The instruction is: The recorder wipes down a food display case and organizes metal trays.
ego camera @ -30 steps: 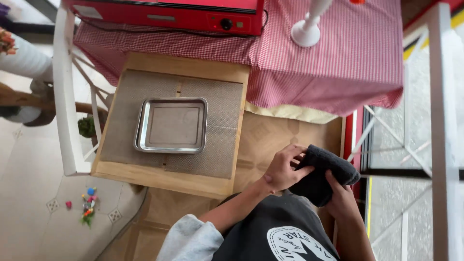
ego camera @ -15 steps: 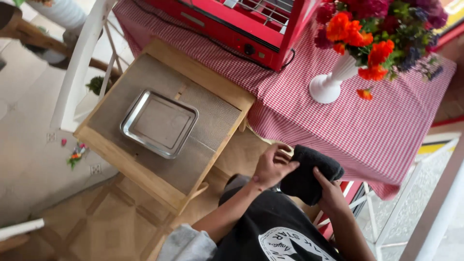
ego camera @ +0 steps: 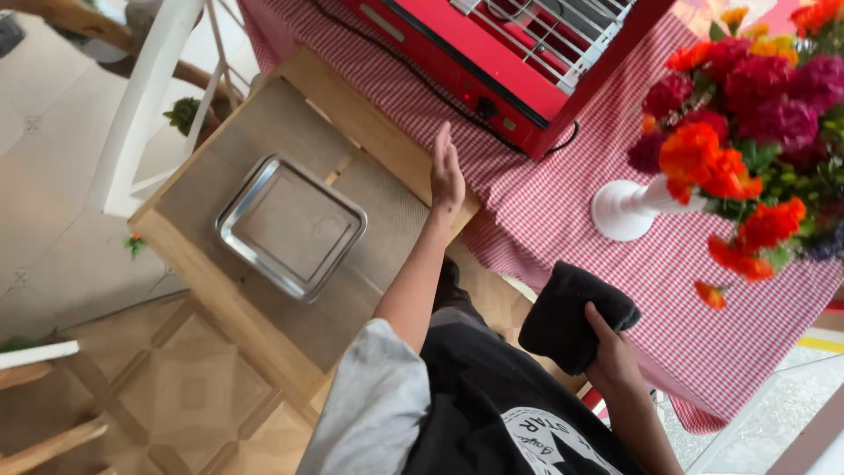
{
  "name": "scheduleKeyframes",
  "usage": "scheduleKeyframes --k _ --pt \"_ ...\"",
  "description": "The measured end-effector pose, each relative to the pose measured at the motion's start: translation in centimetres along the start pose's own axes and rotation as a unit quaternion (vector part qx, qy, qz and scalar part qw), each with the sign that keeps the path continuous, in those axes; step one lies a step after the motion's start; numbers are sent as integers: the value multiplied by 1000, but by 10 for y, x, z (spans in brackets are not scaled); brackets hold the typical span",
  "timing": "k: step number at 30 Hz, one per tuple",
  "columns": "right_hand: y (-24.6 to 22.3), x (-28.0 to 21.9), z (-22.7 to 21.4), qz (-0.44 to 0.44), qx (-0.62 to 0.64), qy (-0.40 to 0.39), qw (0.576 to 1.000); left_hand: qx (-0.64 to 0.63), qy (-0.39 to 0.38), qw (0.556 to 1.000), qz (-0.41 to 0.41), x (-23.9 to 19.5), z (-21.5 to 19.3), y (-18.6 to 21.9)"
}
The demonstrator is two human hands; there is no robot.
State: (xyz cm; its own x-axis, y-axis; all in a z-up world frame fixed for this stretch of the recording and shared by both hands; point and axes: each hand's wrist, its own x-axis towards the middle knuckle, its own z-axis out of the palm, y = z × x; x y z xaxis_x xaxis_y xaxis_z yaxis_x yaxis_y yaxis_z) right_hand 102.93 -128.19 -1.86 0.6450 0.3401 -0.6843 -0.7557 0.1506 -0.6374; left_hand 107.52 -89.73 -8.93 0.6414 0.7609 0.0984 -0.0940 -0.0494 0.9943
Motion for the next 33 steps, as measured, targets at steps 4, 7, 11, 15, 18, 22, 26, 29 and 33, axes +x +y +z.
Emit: scheduleKeyframes --k 4,7,11,15,18,22,26,29,33 --pt "-7 19 17 8 -3 58 998 -2 7 1000 -7 92 16 -91" --pt "-17 30 35 12 15 75 997 -68 35 997 -24 136 35 -138" --pt "-28 41 61 22 25 115 993 -131 75 985 -79 168 48 -165" --pt "-34 48 73 39 21 151 988 -198 117 971 -66 184 57 -188" --pt "-31 55 70 24 43 123 991 -121 142 982 4 188 65 -213" --pt "-38 56 81 28 38 138 989 -69 165 984 0 187 73 -199" --pt "-37 59 77 33 43 145 988 -162 197 956 -149 188 71 -178" --pt "-36 64 76 31 44 136 989 -231 203 922 -237 199 68 -171" --pt "-44 61 92 27 39 151 987 -307 200 867 -338 209 68 -169"
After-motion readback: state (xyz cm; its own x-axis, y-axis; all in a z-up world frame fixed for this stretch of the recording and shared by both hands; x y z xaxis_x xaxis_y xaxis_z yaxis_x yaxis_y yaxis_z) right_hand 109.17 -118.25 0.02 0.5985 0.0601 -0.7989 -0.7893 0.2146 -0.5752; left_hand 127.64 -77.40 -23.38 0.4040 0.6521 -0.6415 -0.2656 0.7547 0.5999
